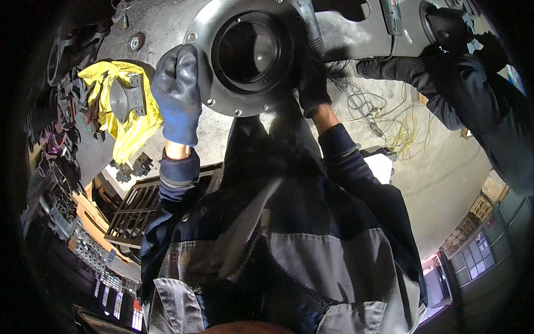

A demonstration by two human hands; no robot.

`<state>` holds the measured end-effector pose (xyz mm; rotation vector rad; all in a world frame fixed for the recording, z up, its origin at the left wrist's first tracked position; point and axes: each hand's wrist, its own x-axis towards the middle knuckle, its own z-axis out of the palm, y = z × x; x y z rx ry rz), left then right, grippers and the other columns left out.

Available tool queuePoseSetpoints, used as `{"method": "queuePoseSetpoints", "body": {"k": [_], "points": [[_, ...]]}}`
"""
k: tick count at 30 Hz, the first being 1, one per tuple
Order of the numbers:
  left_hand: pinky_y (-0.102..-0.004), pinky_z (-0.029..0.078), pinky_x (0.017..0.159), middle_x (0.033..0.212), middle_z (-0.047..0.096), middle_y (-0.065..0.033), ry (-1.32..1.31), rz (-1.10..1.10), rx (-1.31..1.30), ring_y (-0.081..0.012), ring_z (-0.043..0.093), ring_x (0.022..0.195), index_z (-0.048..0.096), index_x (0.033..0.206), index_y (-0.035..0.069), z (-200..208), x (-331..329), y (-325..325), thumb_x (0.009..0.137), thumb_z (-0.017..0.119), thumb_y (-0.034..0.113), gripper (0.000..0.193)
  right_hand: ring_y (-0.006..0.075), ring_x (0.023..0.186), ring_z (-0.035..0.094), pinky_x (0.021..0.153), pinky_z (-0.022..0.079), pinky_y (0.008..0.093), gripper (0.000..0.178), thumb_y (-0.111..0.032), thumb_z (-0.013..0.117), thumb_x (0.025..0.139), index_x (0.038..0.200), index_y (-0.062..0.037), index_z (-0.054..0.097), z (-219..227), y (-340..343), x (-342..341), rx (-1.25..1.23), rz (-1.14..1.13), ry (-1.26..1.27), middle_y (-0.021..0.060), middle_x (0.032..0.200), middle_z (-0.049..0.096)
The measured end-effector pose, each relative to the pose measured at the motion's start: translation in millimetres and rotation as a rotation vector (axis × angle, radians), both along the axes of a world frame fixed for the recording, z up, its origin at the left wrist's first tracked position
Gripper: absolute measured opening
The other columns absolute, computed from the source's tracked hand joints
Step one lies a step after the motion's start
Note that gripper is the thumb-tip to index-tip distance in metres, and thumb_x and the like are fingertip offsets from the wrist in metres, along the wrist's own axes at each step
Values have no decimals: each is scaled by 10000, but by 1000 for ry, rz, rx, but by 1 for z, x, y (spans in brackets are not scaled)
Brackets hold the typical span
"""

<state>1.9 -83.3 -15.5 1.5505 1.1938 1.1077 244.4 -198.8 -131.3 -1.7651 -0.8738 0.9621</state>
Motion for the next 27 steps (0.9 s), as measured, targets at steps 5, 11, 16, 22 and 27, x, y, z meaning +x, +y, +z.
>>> {"method": "queuePoseSetpoints", "body": {"k": [5,11,16,22,27], "points": [[-289,533,818,970,711,-70,98,21,16,-131,642,880,706,1142,-8,5,3,-1,1002,750,400,434,193,1354,574,1130,437,331,434,-167,450,1127,1519,-3,533,-2,-2,-4,89,-14,39,156,1508,606],[-245,504,856,998,679,-7,-44,49,-155,-79,588,893,695,1151,-11,13,1,-2,1051,701,252,282,250,1363,572,1142,431,358,398,-186,459,1124,1427,31,599,-22,6,1,-33,20,-124,163,1451,642],[-243,508,842,987,683,-3,-105,89,-201,-69,583,888,690,1144,-17,12,-3,-3,1055,690,216,249,250,1344,594,1139,446,369,396,-187,467,1124,1415,42,605,-13,17,6,9,159,-409,160,1431,659],[-284,484,853,981,696,-23,-54,186,-217,-112,591,904,735,1114,-30,5,-12,9,1042,679,327,368,225,1291,632,1105,480,357,403,-215,505,1117,1447,-9,609,1,29,1,118,144,-207,184,1414,668],[-268,450,776,899,663,6,-160,286,-276,-89,559,853,727,1007,-10,-16,-35,27,1029,658,238,258,208,1079,683,923,532,384,423,-326,543,1112,1328,8,687,14,51,-11,68,204,-400,127,1202,757]]}}
